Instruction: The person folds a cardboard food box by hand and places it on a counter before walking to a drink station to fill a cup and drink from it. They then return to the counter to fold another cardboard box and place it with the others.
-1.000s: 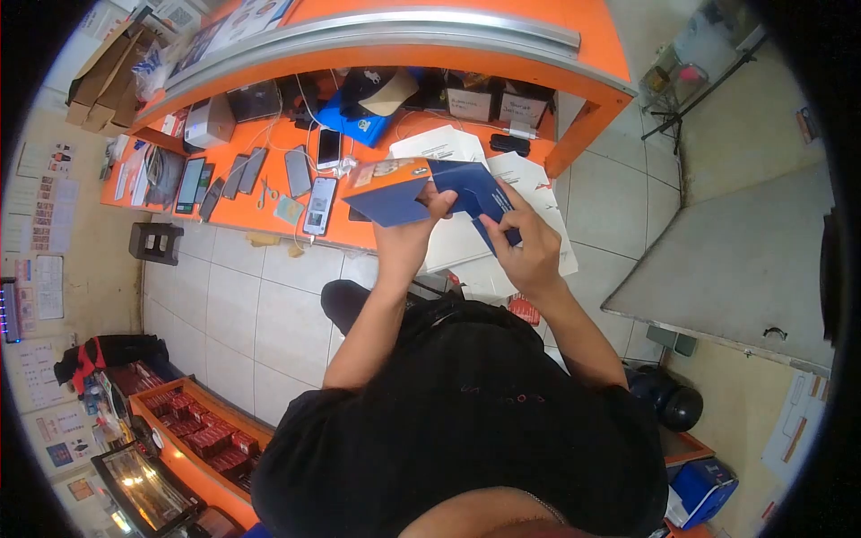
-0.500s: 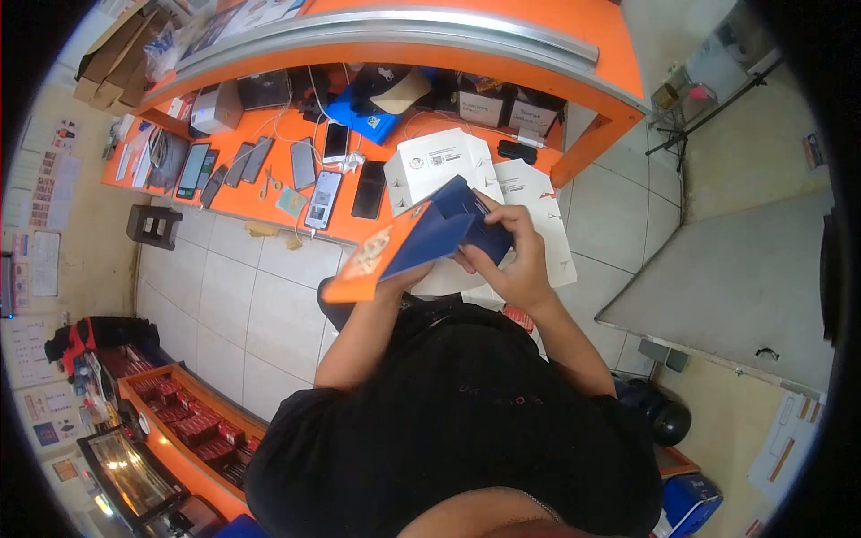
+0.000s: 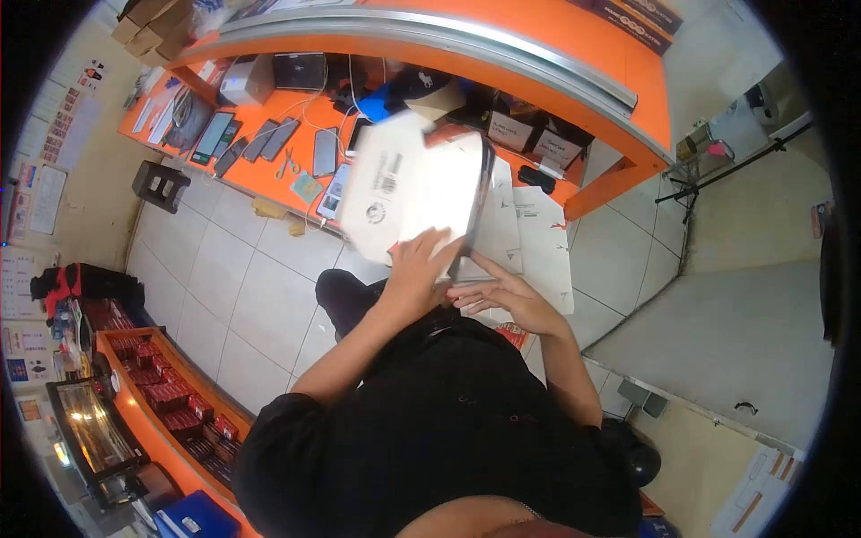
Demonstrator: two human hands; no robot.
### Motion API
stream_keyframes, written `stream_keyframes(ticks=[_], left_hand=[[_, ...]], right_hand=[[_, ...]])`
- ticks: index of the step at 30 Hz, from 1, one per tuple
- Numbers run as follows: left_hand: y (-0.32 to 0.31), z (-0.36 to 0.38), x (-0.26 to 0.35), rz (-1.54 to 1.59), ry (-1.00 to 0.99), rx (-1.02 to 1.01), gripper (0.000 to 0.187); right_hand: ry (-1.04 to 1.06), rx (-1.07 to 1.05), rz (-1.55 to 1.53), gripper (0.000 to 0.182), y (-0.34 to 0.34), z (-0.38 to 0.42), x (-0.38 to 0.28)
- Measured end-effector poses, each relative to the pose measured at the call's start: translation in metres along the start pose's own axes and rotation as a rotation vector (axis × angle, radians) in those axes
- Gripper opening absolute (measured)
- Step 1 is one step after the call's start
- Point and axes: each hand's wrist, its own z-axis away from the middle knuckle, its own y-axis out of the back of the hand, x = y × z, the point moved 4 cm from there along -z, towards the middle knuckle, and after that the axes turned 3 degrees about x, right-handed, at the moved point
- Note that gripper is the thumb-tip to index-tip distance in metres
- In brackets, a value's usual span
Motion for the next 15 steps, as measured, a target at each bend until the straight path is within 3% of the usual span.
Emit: stream_keyframes(ticks=[1,3,4,6,7,8,10,11,15], left_hand=[[-0.012,0.002,-0.008,-0.005,0.001,0.005,0.073],[-0.028,0.005,-0.024,0.392,0.169,0.032,0.043],[-0.024,0.002,-0.017,0.394,0.170,0.028,0.043],[-0.007,-0.009,-0.007,0.747,0.524,0.129,0.028],[-0.004,-0.016,-0.001,1.045,0.560,0.185,0.030],[0.007,-0.022,0.002,1.047,0.558,0.189,0.030],[0.013,-0.021,0.002,1.405,0.874,0.030,0.030],[0.011,-0.028,0.008,1.707,0.810,0.176,0.032],[0.034,-0.034,0.008,1.877,0.777,0.153,0.032]], right_hand=[[0.065,0.025,0.286,0.056,0.002,-0.004,-0.009],[0.309,0.185,0.821,0.065,-0.008,-0.002,-0.030],[0.305,0.187,0.819,0.065,-0.017,-0.005,-0.032],[0.532,0.264,1.058,0.078,-0.034,-0.010,-0.044],[0.589,0.288,1.084,0.089,-0.037,-0.013,-0.041],[0.591,0.287,1.089,0.089,-0.039,-0.017,-0.041],[0.642,0.417,1.271,0.095,-0.044,-0.019,-0.039],[0.670,0.456,1.274,0.092,-0.046,-0.020,-0.039],[0.834,0.501,1.247,0.077,-0.051,-0.014,-0.035]])
